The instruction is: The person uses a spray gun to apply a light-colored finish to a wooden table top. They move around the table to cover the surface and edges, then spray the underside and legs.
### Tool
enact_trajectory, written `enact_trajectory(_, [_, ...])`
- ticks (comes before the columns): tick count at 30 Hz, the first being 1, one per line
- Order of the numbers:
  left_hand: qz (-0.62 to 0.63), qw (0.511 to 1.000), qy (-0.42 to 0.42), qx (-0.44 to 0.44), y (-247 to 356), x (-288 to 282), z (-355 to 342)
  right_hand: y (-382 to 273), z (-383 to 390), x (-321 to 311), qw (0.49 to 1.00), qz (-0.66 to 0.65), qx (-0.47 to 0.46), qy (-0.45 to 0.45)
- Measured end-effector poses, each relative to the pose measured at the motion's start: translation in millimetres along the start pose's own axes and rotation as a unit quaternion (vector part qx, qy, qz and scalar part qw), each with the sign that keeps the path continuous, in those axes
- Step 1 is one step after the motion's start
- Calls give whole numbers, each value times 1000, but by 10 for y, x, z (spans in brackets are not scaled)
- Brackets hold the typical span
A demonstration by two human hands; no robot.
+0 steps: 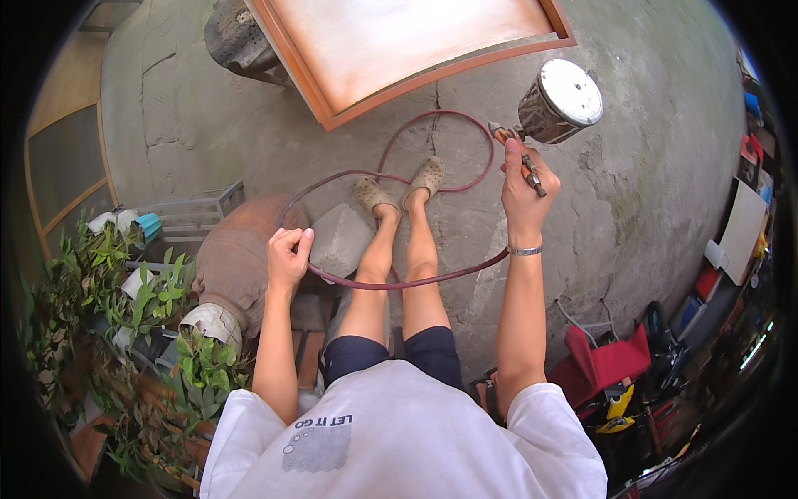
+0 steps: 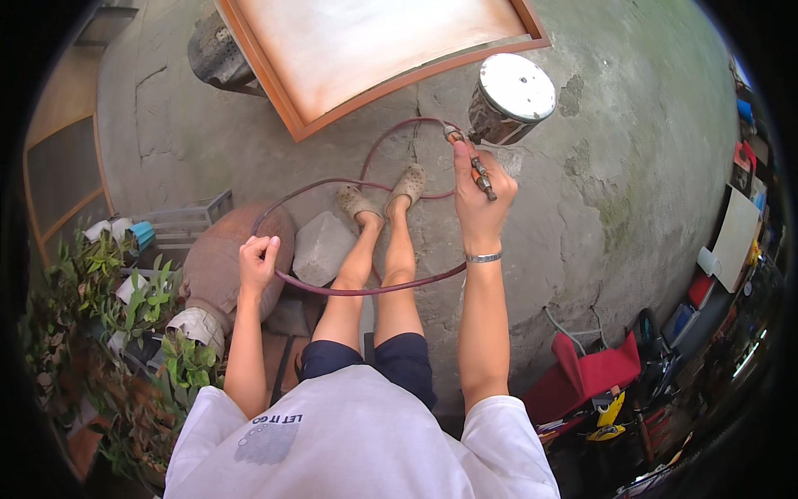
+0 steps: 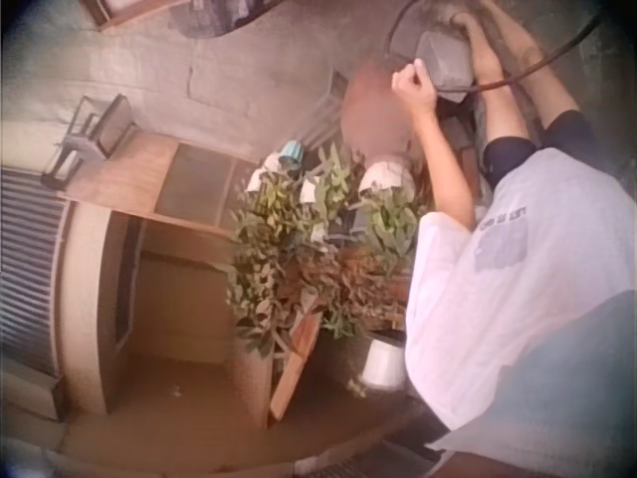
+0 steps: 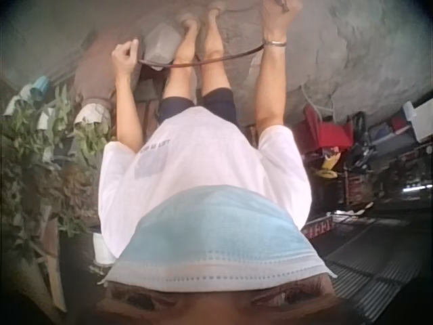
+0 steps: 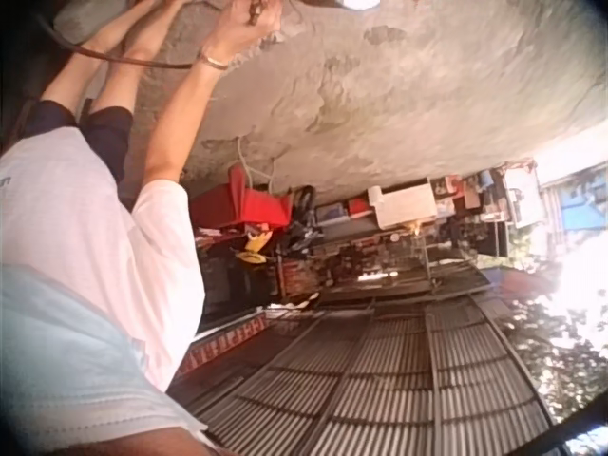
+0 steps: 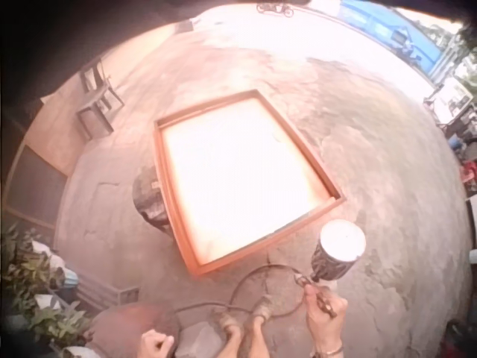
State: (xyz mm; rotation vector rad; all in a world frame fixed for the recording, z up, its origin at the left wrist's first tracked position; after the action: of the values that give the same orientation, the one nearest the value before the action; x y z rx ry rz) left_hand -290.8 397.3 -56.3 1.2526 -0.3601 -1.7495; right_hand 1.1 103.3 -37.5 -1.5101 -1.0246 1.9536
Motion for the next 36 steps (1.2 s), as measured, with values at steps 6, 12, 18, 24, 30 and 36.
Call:
enact_trajectory(6, [-6,1000,-13,14,290,186,-166,402,-373,-405,998,4,30,52])
enact_trajectory(12, [-16,999,-31,34,618,312,-332,803,-773,-775,994,3,79,78])
enact_trajectory(18, [-1,999,-48,21,827,452,-451,1061,-1183,-1178,991,13,54,124])
enact_trajectory(24, [17,999,-38,-11,912,541,-496,923,-1338,-1398,980,-28,73,182])
enact_trajectory(30, [-21,999,-41,-7,885,469,-516,747,-981,-1322,990,-61,117,58])
enact_trajectory(36, [-18,999,-41,-3,900,456,-556,419,-904,-1217,978,-155,136,-33])
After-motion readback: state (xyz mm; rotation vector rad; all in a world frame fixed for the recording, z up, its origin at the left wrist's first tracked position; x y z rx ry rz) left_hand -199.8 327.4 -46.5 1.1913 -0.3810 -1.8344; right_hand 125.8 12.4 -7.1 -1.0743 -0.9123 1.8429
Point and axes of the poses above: each hand's wrist, its own z-axis away from the middle knuckle, its own x-axis out of the palm, y = z × x, the point moved 2 cm from there along -z, towards the middle knuckle, and after that the axes turned 13 degrees about -y, right-handed, at the moved point
